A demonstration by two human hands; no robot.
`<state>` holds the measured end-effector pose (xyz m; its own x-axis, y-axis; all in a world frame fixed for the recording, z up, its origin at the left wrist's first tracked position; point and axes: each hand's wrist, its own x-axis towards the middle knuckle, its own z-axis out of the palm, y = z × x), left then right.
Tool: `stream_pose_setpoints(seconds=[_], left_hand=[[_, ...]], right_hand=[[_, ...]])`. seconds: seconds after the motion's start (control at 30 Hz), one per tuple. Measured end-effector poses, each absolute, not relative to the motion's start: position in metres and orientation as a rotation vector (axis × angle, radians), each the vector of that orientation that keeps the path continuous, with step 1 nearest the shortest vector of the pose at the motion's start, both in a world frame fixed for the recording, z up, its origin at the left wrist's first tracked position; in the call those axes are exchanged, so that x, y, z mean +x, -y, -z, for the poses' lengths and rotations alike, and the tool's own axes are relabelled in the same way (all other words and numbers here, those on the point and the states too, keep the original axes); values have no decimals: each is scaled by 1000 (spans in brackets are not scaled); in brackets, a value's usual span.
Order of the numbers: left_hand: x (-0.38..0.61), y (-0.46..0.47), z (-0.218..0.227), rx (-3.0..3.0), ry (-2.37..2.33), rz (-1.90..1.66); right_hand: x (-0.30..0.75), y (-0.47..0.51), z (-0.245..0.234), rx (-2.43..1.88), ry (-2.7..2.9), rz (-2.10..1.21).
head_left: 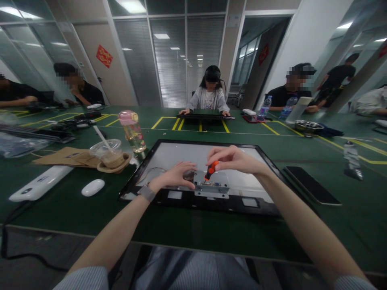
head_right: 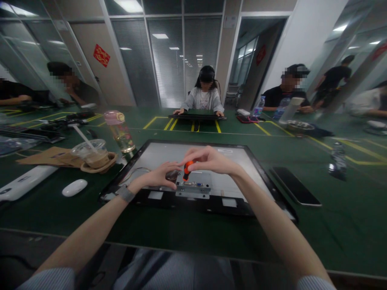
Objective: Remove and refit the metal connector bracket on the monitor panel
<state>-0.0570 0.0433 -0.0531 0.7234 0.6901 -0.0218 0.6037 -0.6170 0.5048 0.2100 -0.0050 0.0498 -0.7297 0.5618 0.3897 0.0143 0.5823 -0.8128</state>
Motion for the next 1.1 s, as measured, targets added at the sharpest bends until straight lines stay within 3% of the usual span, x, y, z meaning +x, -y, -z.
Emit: stream_pose_setpoints(seconds=[0.43, 0.63, 0.9, 1.1], left_hand=[[-57, -43, 52, 2443, -978, -248], [-58, -45, 55, 2447, -952, -269], [-58, -45, 54, 2447, -968, -247], [-58, -45, 54, 2455, -966, -260]], right_hand=[[205, 13, -57, -659, 2190, -712], [201, 16, -57, -603, 2166, -961], [203, 12, -54, -680, 2168, -687], [204, 9, -50, -629, 2050, -938]])
